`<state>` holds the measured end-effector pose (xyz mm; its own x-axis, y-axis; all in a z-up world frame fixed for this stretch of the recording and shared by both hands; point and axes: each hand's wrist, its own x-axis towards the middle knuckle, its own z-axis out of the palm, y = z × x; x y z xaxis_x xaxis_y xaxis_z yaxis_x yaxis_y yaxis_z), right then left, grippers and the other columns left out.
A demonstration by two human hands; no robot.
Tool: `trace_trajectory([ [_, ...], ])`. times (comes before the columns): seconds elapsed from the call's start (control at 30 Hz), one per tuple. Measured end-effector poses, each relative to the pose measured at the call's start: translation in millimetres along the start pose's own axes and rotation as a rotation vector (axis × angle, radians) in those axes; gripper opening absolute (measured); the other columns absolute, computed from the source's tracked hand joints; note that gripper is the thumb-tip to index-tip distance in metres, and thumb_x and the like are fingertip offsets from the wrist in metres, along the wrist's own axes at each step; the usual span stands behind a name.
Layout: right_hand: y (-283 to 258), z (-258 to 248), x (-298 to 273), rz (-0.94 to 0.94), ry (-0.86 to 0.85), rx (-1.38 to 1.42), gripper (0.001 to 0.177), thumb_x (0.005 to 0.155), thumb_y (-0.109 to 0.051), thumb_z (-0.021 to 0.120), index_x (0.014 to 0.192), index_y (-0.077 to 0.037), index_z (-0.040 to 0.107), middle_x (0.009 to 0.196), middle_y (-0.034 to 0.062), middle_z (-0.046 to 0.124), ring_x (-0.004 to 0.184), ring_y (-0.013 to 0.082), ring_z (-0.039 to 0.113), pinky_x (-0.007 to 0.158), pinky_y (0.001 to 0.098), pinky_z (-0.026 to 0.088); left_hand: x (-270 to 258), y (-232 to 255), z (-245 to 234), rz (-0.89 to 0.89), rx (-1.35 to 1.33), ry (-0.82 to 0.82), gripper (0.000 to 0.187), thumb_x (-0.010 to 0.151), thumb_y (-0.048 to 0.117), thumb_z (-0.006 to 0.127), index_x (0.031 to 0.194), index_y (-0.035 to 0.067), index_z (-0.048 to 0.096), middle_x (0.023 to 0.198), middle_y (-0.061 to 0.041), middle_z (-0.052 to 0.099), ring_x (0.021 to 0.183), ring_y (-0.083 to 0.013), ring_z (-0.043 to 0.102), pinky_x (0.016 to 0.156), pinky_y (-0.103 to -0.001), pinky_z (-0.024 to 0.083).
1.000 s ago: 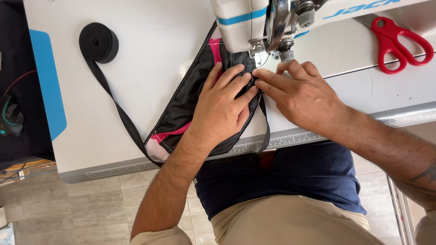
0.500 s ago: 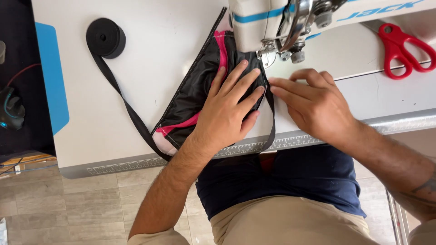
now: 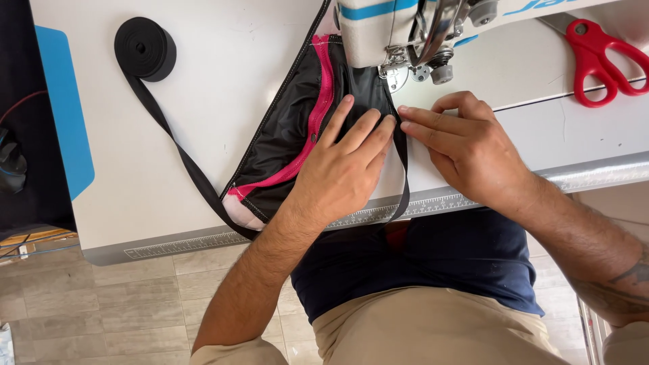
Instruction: Sewing a black and pink bag using an industrial sewing machine, including attaching straps and trimming excess material with scissors.
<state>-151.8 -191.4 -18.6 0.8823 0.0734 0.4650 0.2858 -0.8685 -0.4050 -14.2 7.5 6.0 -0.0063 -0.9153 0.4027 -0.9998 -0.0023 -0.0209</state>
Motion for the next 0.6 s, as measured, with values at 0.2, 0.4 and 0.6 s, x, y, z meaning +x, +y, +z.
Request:
trace_trajectory([
  [0.2, 1.4, -0.6, 2.8, 0.018, -0.005, 0.044, 0.03, 0.102, 0.006, 0.062, 0.13, 0.001, 0.071, 0.138, 0.0112, 0.069, 0.11, 0.0362, 0.053, 0.098, 0.0427, 0.047, 0.2, 1.4, 4.2, 0.017, 0.002, 0.013, 0.028, 0.102, 0.005, 0.052, 0.113, -0.006, 0.075, 0.129, -0.012, 0.064, 0.118, -0.0283, 0.057, 0.121, -0.055, 0.037],
  [0.4, 0.9, 1.0, 3.0, -0.022, -0.033, 0.023, 0.033, 0.103, 0.002, 0.06, 0.135, 0.001, 0.067, 0.142, 0.0112, 0.066, 0.112, 0.0359, 0.054, 0.1, 0.0443, 0.045, 1.7, -0.7, 3.8, 0.022, -0.09, 0.081, 0.026, 0.098, 0.002, 0.052, 0.106, -0.009, 0.074, 0.122, -0.017, 0.066, 0.112, -0.0334, 0.058, 0.114, -0.056, 0.045],
  [0.6, -4.9, 1.2, 3.5, -0.083, -0.02, -0.198, 0.034, 0.1, 0.005, 0.063, 0.134, 0.002, 0.069, 0.142, 0.0084, 0.067, 0.108, 0.0322, 0.051, 0.094, 0.0406, 0.05, 0.2, 3.3, 3.3, -0.046, -0.015, 0.049, 0.033, 0.098, 0.019, 0.057, 0.117, -0.004, 0.071, 0.127, -0.017, 0.065, 0.124, -0.0343, 0.057, 0.112, -0.06, 0.041],
])
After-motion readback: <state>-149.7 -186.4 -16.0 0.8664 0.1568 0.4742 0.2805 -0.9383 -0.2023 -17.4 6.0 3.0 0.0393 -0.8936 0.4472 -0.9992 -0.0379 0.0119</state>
